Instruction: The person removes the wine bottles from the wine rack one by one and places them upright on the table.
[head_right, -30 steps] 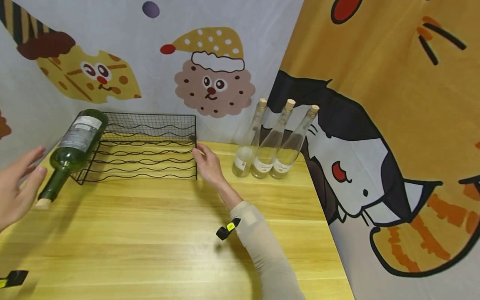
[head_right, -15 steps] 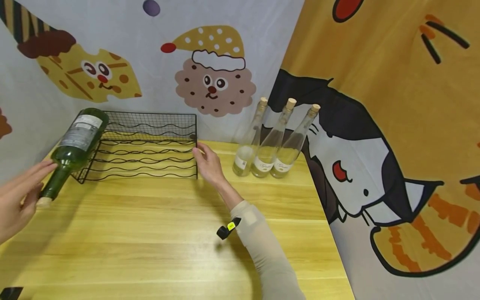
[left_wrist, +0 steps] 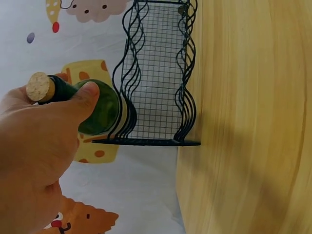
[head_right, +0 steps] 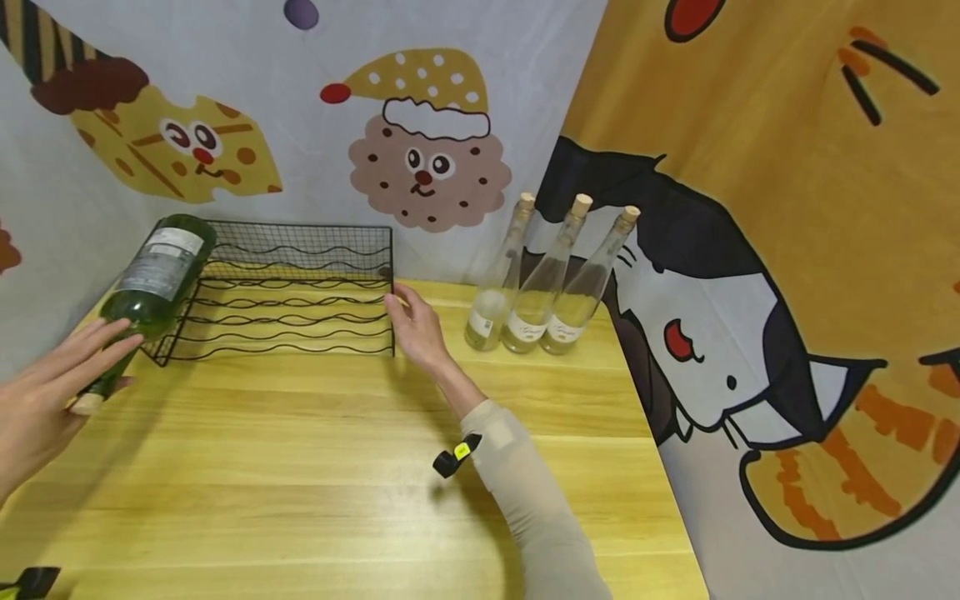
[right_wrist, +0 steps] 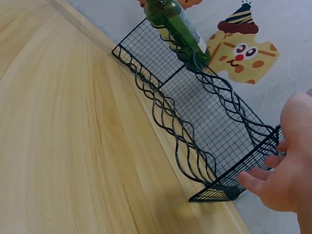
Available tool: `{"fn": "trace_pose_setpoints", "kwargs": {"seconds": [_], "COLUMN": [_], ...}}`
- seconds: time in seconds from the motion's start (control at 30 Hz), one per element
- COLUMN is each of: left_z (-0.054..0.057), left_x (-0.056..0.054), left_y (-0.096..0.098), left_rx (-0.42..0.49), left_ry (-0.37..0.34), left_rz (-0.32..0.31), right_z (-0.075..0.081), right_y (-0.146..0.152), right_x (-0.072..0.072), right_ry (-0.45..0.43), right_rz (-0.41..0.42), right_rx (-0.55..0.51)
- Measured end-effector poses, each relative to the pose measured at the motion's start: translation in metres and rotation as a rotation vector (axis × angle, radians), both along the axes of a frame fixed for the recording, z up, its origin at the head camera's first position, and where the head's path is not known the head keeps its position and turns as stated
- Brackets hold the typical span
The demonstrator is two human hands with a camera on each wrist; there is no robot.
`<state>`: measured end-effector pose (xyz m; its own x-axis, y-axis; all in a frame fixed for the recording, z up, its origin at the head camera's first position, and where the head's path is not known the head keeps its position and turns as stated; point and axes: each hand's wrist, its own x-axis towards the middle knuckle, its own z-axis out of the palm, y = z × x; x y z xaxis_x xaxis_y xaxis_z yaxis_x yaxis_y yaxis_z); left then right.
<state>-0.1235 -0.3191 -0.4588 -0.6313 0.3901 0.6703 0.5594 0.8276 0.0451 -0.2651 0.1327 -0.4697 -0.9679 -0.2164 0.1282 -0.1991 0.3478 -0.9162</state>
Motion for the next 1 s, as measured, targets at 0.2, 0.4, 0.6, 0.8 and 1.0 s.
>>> {"fn": "trace_pose_setpoints", "kwargs": {"seconds": [0.2,0.4,0.6,0.8,1.0], "left_z": [-0.0010,-0.0025,-0.0045,-0.0018,0.0015], "left_x": [-0.0006,0.0018,-0.0001,0.0035,0.0050], "left_y": [0.0022,0.0037,0.0050,0.0068,0.0083], "left_rx": [0.014,0.016,0.075,0.086,0.097], "left_ry": [-0.024,-0.029,-0.019,-0.041,-0.015], "left_rz": [0.019,0.047,0.005,-0.022,-0.014], "right_z": [0.0005,0.0003,-0.0006,-0.0008,-0.0025], "right_y": [-0.0015,-0.0011,-0.0007,-0.0003,-0.0003], "right_x": [-0.0010,-0.0013,-0.0015,-0.0006,-0.0013], "right_ry": [-0.005,-0.005,0.000,-0.001,0.017], "right_rz": [-0.012,-0.004,-0.004,-0.014,0.000], "right_rx": [0.013,0.004,0.008,0.026,0.020]}}
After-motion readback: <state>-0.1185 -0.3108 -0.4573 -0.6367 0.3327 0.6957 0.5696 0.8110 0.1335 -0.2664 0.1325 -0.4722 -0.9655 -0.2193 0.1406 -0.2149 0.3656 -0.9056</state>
